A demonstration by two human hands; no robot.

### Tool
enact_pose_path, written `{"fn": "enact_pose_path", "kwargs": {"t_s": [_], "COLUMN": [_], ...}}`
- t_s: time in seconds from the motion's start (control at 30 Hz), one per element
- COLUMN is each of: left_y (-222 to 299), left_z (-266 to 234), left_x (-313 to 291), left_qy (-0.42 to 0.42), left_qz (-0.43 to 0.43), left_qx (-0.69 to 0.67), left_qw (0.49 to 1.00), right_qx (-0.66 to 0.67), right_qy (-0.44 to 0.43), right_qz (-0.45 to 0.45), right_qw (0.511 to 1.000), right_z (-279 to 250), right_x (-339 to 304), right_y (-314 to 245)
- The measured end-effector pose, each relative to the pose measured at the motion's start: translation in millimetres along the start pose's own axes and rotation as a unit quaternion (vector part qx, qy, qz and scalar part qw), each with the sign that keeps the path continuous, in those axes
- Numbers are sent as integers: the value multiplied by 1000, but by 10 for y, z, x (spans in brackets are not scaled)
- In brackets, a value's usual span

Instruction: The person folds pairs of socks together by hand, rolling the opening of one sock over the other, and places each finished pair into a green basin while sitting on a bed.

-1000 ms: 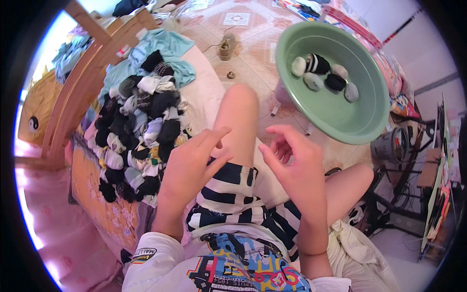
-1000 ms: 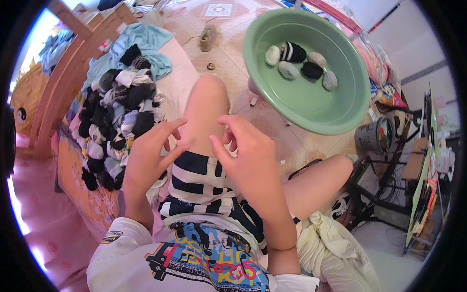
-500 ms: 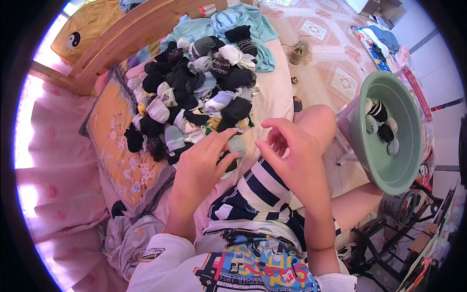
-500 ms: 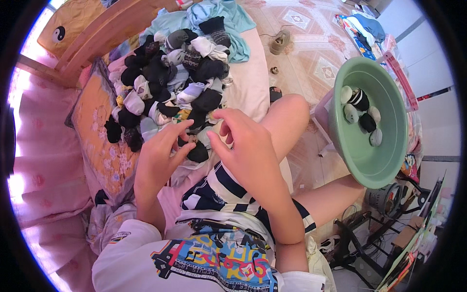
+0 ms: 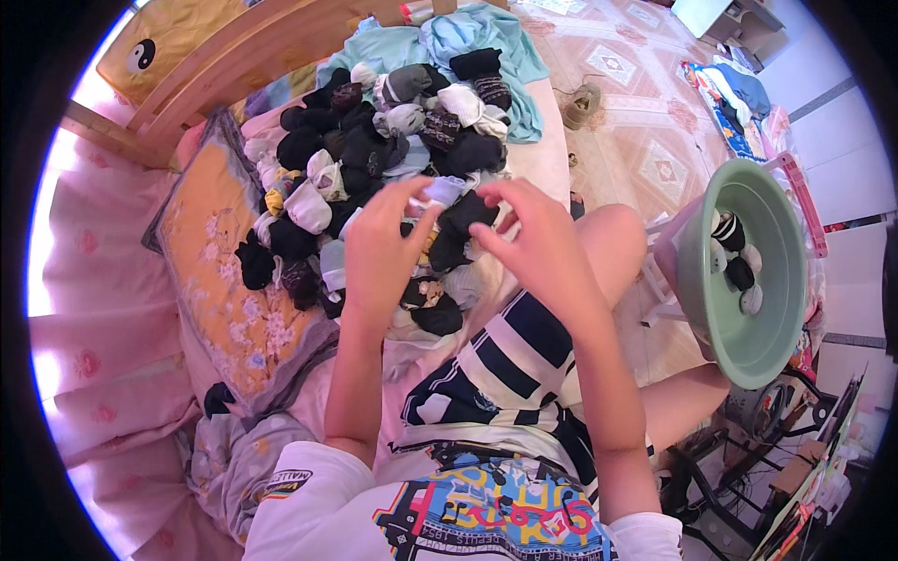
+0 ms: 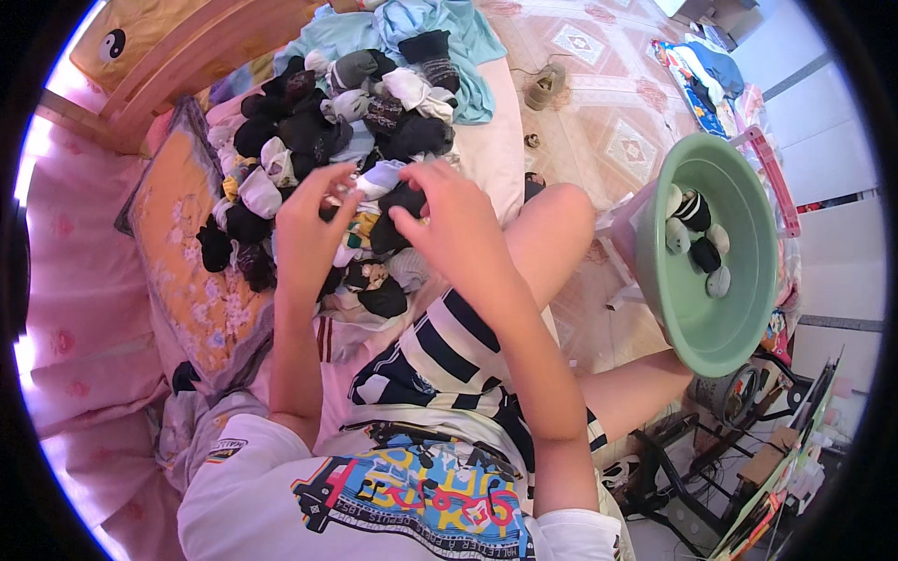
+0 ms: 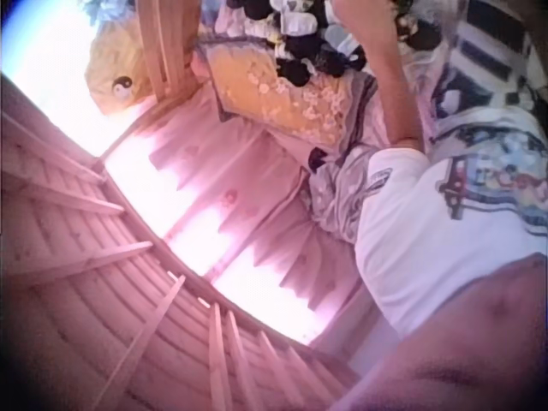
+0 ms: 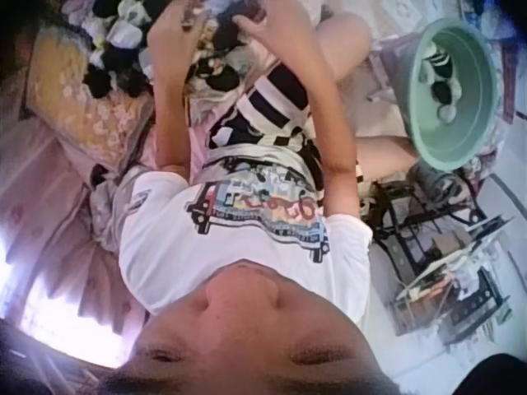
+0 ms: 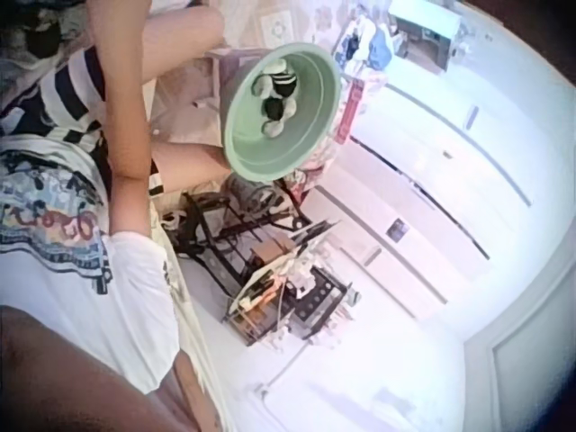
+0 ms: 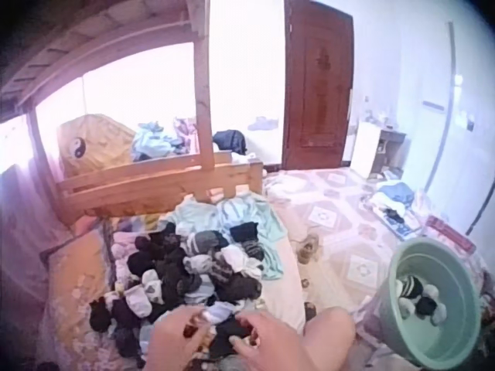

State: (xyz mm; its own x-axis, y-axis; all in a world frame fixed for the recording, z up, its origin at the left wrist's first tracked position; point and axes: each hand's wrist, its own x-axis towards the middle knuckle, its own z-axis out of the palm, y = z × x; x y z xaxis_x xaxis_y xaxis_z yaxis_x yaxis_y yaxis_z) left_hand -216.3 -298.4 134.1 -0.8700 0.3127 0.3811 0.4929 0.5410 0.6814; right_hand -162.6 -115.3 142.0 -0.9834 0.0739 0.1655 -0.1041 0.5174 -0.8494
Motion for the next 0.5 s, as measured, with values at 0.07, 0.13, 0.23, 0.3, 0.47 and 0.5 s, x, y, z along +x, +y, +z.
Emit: {"fn": "enact_pose_path", "kwargs": {"t_s": [0.07, 0.13, 0.23, 0.3, 0.47, 0.5], "left_y": [-249, -571, -1011, -1165, -1318, -1333], "left_z": [98, 251, 437, 527, 748, 772], "left_x": [184, 337, 607, 755, 1005, 1053], "left_qy": [28, 39, 28, 7, 4, 0], "left_qz": [23, 37, 55, 72, 105, 109], "left_qx": [43, 83, 152, 190, 260, 265], "left_qw": [998, 995, 986, 979, 960, 958], "right_qx": [-28, -84, -147, -187, -290, -306], "right_qy": [-9, 37, 100, 102, 140, 142], "right_qz": [7, -31, -67, -59, -86, -91], "right_qw": [1000, 995, 982, 975, 943, 937], "right_z": [95, 278, 574, 687, 970, 993], "right_x": [219, 438, 803, 1002, 1296, 1337], "right_y": [102, 326, 606, 693, 939, 970]}}
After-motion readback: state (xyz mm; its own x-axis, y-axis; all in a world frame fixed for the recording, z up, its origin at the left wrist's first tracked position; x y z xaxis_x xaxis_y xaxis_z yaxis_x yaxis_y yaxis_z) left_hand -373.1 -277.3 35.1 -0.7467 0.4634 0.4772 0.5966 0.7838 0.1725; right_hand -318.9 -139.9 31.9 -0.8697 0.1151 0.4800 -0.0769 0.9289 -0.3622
